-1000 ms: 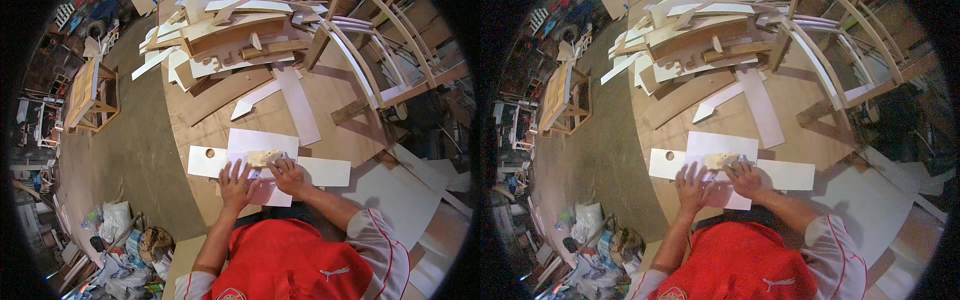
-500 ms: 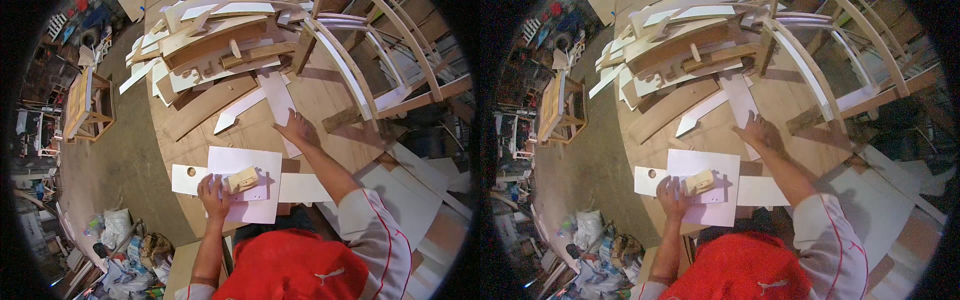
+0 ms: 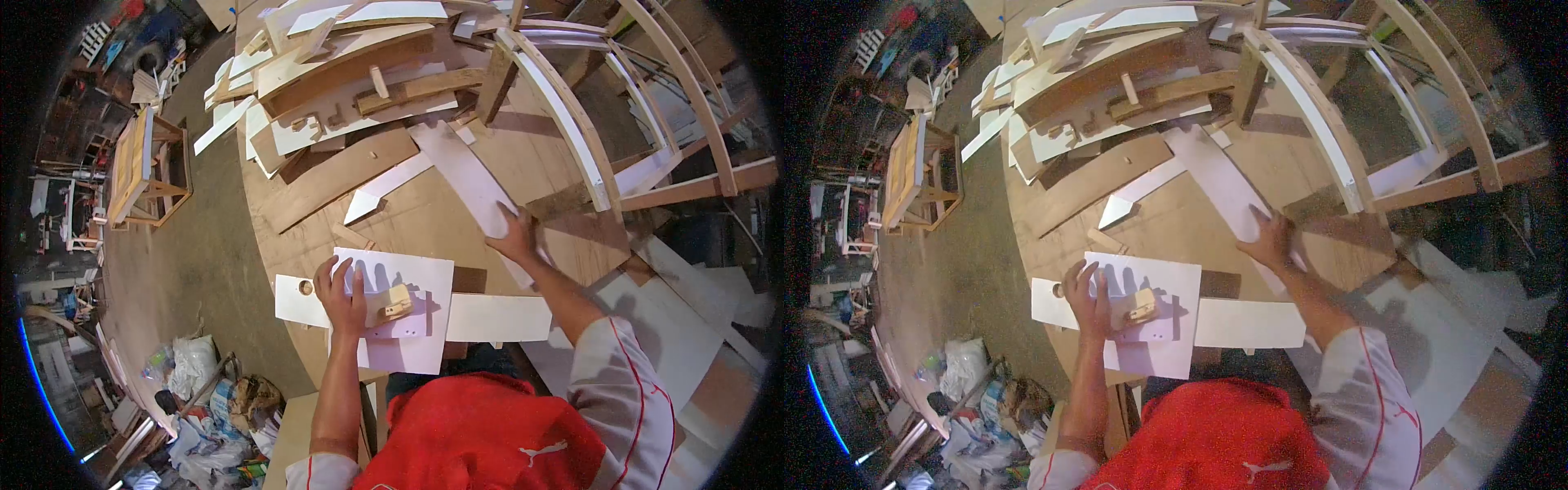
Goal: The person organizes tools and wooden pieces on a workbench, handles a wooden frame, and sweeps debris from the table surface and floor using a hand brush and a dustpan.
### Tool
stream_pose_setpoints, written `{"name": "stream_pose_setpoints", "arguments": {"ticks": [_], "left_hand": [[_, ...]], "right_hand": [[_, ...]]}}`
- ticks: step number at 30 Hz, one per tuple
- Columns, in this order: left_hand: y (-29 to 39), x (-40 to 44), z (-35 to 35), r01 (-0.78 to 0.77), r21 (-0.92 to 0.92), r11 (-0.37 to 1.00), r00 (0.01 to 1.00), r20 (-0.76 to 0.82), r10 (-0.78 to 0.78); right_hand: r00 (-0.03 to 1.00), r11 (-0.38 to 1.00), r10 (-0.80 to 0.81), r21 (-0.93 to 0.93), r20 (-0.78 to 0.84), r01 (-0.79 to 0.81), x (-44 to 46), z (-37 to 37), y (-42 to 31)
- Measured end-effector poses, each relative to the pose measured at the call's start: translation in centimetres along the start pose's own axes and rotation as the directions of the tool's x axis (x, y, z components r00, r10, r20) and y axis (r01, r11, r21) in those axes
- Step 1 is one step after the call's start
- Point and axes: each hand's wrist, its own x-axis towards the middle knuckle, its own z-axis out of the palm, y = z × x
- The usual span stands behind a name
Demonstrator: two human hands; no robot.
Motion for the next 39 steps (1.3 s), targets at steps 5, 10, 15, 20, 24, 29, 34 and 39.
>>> {"name": "stream_pose_setpoints", "arguments": {"ticks": [5, 10, 15, 20, 24, 29, 34, 39], "left_hand": [[-0.8, 1.4, 0.6, -0.019, -0.018, 1.0, 0.998, 0.054, 0.02], [-0.8, 1.5, 0.8, -0.016, -0.009, 1.0, 0.998, 0.058, 0.017], [-2.1, 1.3, 0.7, 0.04, 0.013, 0.999, 0.997, 0.07, -0.041], [-6.3, 7.1, -0.8, 0.075, 0.346, 0.935, 0.994, 0.046, -0.097], [-16.8, 12.7, 0.2, 0.516, 0.173, 0.839, 0.855, -0.044, -0.516], [-20.1, 15.1, 1.0, 0.923, -0.03, 0.384, 0.348, 0.493, -0.798], [-24.4, 13.7, 4.6, 0.642, 0.433, 0.633, 0.745, -0.156, -0.649], [-27.0, 15.2, 3.0, 0.882, -0.041, 0.47, 0.472, 0.103, -0.876]], "right_hand": [[0.99, 0.985, -0.139, 0.098, -0.039, 0.142, -3.6, -2.4, 3.0], [0.925, 0.926, -0.363, 0.16, 0.112, 0.343, -0.6, -3.9, -0.8], [0.779, 0.786, -0.618, 0.129, 0.108, 0.605, 6.6, -2.9, -8.4], [0.608, 0.607, -0.791, 0.211, 0.068, 0.766, 10.5, 0.2, -13.0], [0.556, 0.594, -0.798, 0.151, 0.233, 0.79, 10.7, -0.3, -13.7], [0.507, 0.531, -0.847, 0.203, 0.163, 0.823, 13.0, 1.6, -14.0], [0.44, 0.473, -0.874, 0.153, 0.204, 0.868, 15.6, 1.1, -16.0], [0.367, 0.373, -0.928, 0.169, 0.071, 0.912, 19.7, 1.7, -18.3]]}}
